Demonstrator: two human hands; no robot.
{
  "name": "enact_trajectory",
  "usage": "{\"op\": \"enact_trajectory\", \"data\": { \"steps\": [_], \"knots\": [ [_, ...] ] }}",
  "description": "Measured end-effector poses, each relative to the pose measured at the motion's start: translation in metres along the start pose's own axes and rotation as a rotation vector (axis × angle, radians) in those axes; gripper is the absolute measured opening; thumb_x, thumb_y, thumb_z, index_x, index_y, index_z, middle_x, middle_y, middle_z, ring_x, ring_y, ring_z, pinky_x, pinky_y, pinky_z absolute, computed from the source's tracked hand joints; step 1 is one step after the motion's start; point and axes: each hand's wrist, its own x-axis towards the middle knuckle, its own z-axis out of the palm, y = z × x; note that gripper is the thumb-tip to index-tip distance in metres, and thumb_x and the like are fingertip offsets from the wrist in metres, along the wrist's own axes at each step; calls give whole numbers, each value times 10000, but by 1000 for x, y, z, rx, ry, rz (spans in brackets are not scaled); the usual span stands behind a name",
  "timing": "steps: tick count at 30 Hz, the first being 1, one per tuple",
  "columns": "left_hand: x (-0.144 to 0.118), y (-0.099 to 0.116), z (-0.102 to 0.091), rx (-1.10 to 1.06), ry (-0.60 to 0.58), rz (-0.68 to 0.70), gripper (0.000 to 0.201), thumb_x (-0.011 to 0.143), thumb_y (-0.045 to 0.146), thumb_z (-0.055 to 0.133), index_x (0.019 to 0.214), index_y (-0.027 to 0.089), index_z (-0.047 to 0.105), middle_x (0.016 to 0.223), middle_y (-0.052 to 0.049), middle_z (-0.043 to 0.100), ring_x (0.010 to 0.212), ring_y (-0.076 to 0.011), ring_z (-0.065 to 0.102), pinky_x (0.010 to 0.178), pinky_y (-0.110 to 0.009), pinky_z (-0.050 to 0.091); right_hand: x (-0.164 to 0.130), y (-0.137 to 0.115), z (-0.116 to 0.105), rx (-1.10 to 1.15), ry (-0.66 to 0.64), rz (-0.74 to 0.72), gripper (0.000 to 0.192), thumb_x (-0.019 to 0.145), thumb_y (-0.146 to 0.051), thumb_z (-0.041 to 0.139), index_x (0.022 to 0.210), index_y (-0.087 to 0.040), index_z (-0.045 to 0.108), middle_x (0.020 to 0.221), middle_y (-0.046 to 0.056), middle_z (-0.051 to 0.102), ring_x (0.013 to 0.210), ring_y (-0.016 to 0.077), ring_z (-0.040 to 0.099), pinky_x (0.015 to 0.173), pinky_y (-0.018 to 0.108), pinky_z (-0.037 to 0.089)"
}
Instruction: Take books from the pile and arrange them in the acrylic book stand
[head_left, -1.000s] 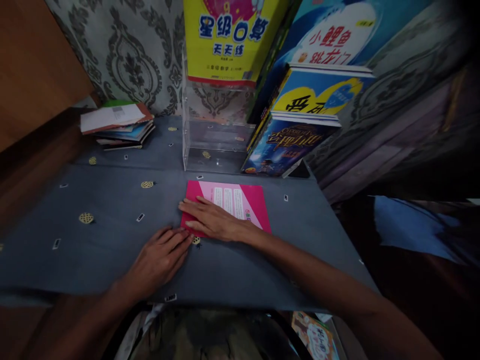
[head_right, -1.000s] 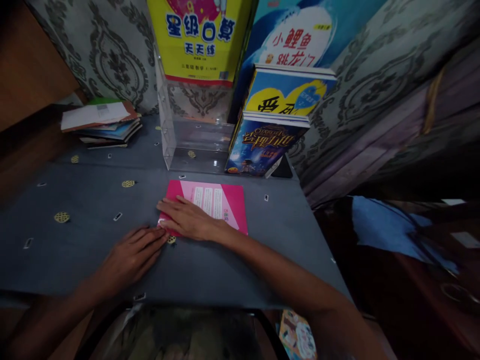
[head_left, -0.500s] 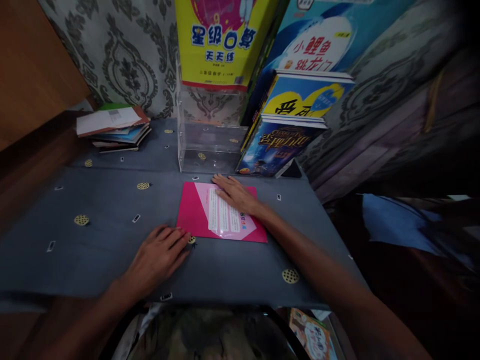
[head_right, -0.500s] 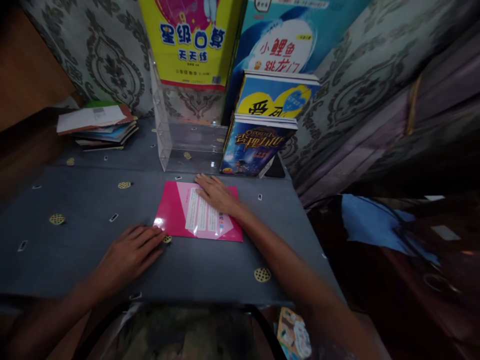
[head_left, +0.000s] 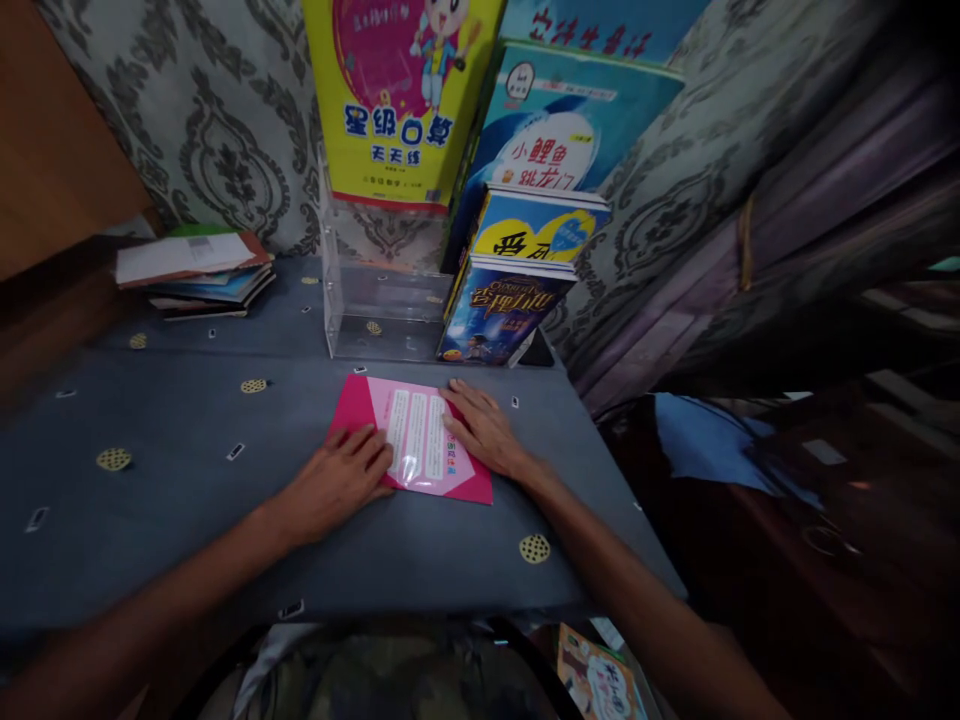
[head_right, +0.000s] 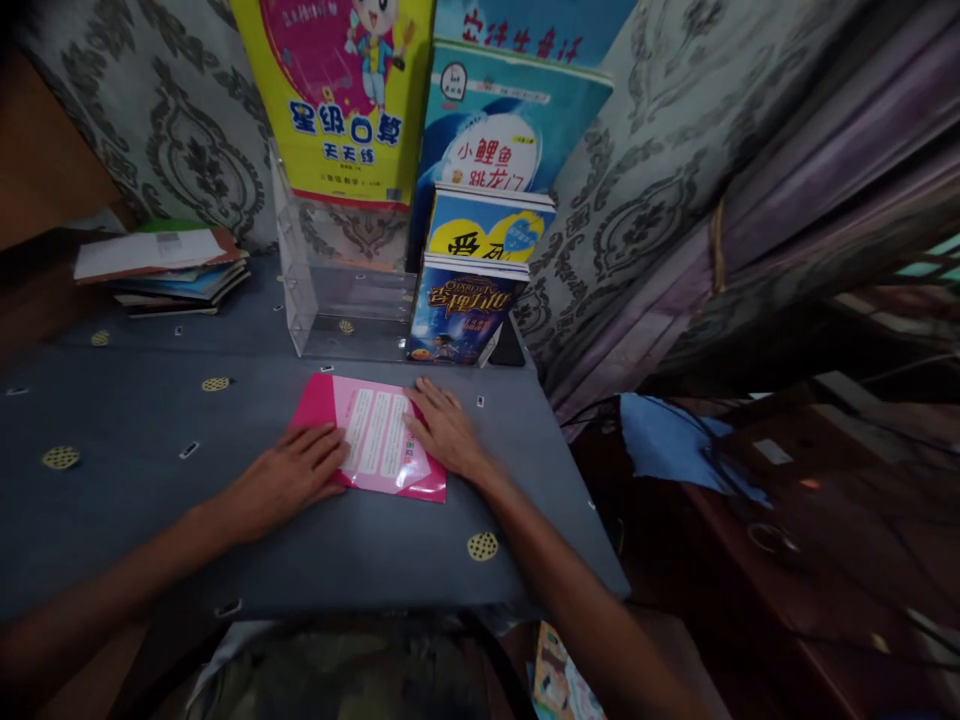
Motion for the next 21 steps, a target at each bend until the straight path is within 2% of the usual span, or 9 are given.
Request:
{"op": "enact_trajectory", "data": {
  "steps": [4, 6, 9, 11, 14, 17, 21],
  "knots": [
    [-5, -2, 2, 76, 45, 97, 333, 1012, 340, 524, 1256, 123, 593, 1292, -204, 656, 1214, -327, 624, 985, -443, 488, -16, -4, -1, 33, 12, 24, 561, 1025, -480, 398, 1489, -175, 483, 1596, 185, 399, 1494, 304, 366, 1202, 585, 287],
    [-7, -4, -1, 76, 84, 131, 296, 1025, 294, 491, 1249, 128, 589, 1245, -187, 682, 1184, -305, 642, 940, -402, 508, -26, -6, -3, 70, 22, 40, 560, 1021, -496, 406, 1484, -193, 494, 1593, 175, 410, 1491, 300, 372, 1201, 587, 289],
    [-9, -7, -7, 31, 173, 167, 246, 1054, 267, 409, 1125, 148, 612, 1055, -126, 735, 1055, -249, 690, 823, -323, 524, -43, -11, -9, 168, 30, 63, 564, 1021, -519, 388, 1452, -187, 539, 1573, 168, 444, 1482, 301, 389, 1198, 589, 296],
    [-8, -9, -11, -23, 222, 162, 265, 1065, 267, 376, 985, 171, 610, 892, -78, 728, 877, -205, 709, 707, -275, 500, -56, -15, -16, 271, 45, 75, 574, 1015, -554, 376, 1404, -193, 594, 1543, 156, 492, 1455, 309, 430, 1193, 590, 306],
    [-6, -11, -19, -167, 251, 76, 332, 1077, 282, 342, 849, 198, 567, 699, -9, 657, 612, -136, 630, 558, -231, 398, -77, -18, -29, 495, 69, 128, 620, 1000, -637, 326, 1267, -225, 705, 1409, 119, 635, 1341, 318, 558, 1162, 565, 373],
    [-3, -11, -30, -424, 247, -71, 364, 1079, 307, 287, 862, 205, 560, 647, 26, 603, 531, -104, 552, 533, -219, 357, -96, -14, -35, 744, 99, 265, 691, 943, -745, 339, 1127, -233, 766, 1190, 106, 753, 1180, 330, 663, 1075, 532, 476],
    [5, -8, -46, -750, 197, -372, 377, 1028, 389, 327, 722, 215, 464, 565, 69, 425, 483, -88, 412, 524, -213, 325, -106, -11, -26, 1077, 247, 350, 661, 721, -785, 676, 1067, -227, 744, 999, 106, 786, 989, 318, 727, 934, 474, 563]
  ]
}}
